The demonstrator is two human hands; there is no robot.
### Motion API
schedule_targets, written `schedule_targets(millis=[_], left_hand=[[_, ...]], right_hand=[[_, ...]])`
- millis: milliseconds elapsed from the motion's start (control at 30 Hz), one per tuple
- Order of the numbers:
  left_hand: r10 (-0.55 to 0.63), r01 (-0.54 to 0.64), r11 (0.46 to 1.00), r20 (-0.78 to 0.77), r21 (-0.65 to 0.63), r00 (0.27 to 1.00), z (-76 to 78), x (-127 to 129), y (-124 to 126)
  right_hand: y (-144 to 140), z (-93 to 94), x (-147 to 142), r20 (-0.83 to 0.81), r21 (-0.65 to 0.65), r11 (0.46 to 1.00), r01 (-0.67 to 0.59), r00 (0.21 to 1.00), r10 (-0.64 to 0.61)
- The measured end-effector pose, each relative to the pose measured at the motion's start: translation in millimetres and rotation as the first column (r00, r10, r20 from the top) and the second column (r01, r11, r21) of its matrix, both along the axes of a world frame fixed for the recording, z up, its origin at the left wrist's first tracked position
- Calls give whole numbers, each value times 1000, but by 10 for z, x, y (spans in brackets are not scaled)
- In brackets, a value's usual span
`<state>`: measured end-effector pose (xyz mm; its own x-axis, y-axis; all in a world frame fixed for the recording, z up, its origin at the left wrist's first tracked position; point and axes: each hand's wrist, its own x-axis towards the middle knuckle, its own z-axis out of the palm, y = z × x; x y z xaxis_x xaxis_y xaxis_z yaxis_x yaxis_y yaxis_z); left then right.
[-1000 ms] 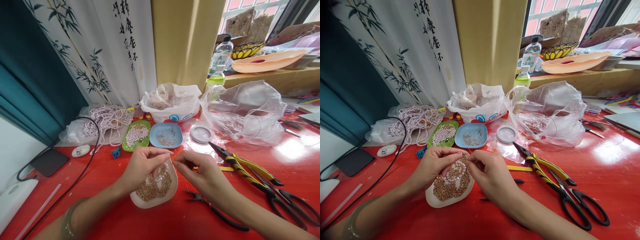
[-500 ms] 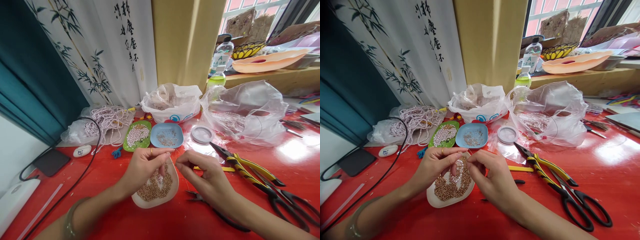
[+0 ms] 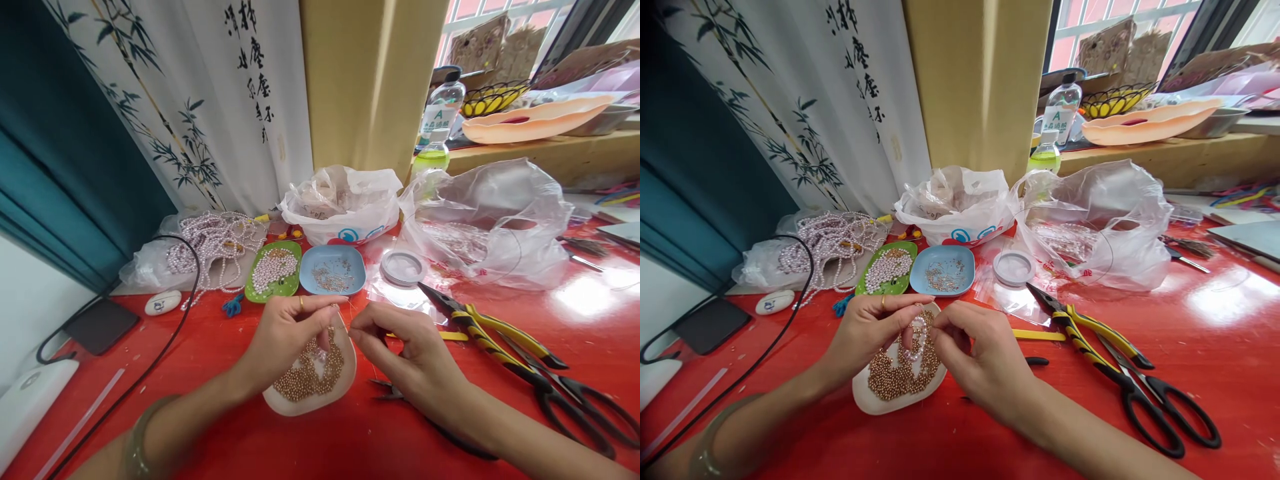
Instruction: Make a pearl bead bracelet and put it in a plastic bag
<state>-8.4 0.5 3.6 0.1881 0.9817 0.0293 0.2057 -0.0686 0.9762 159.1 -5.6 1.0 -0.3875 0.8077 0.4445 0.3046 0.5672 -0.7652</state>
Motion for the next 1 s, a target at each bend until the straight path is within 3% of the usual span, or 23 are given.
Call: schedule_targets(millis=[700, 1000], left_hand=[[-4, 7, 999, -56, 51, 998, -20, -4, -12], [1, 3, 997, -51, 76, 999, 36, 20, -41]], right_hand=[[-5, -8, -22, 41, -25, 998, 54, 998, -53], [10, -24, -37, 20, 24, 996, 81, 997, -81]])
